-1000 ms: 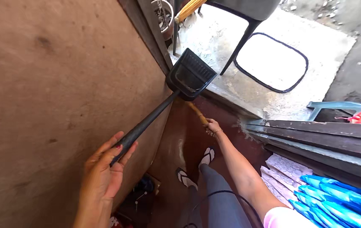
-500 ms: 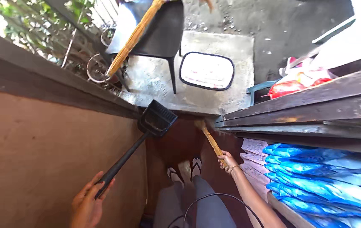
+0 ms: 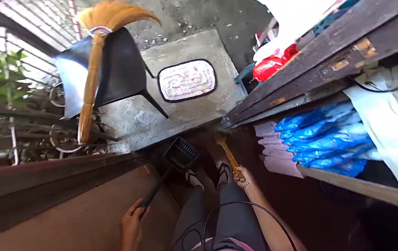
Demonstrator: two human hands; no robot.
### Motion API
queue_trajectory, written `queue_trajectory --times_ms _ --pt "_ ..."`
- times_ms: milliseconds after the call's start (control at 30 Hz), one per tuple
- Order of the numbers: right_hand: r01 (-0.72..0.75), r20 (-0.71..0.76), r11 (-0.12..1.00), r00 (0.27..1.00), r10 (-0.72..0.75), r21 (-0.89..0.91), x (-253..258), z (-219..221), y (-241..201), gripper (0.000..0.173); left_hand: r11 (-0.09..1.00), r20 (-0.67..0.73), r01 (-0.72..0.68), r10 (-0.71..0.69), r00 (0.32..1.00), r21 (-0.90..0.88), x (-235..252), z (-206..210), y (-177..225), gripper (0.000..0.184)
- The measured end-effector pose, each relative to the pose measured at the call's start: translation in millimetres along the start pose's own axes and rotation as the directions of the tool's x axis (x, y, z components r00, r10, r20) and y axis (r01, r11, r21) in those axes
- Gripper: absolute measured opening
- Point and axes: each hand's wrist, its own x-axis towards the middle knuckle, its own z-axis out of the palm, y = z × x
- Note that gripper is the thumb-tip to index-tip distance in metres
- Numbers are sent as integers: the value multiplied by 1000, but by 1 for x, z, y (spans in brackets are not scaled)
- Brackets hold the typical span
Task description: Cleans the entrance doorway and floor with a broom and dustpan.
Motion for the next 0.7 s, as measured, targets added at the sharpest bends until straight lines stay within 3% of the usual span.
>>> queue_trajectory --times_ms 133,267,400,500,600,700 --pt "31 95 997 995 -38 71 -15 25 -18 22 995 56 16 -22 998 94 27 20 11 37" --pt "75 34 972 996 -84 223 31 48 -13 23 984 100 2 -20 995 179 46 48 21 36" --pt "-16 2 960 1000 16 279 27 14 19 13 963 148 -25 -15 989 267 61 71 27 36" --pt "16 -9 998 1000 -16 62 -6 -35 17 35 943 189 -56 -8 982 329 75 87 33 36" --pt "59 -149 966 984 -99 -251 -23 -73 -10 50 931 207 -64 -13 978 359 85 105 41 36" --pt "20 -261 858 949 -179 -514 12 -88 -46 61 918 216 -76 -10 976 389 98 124 45 38"
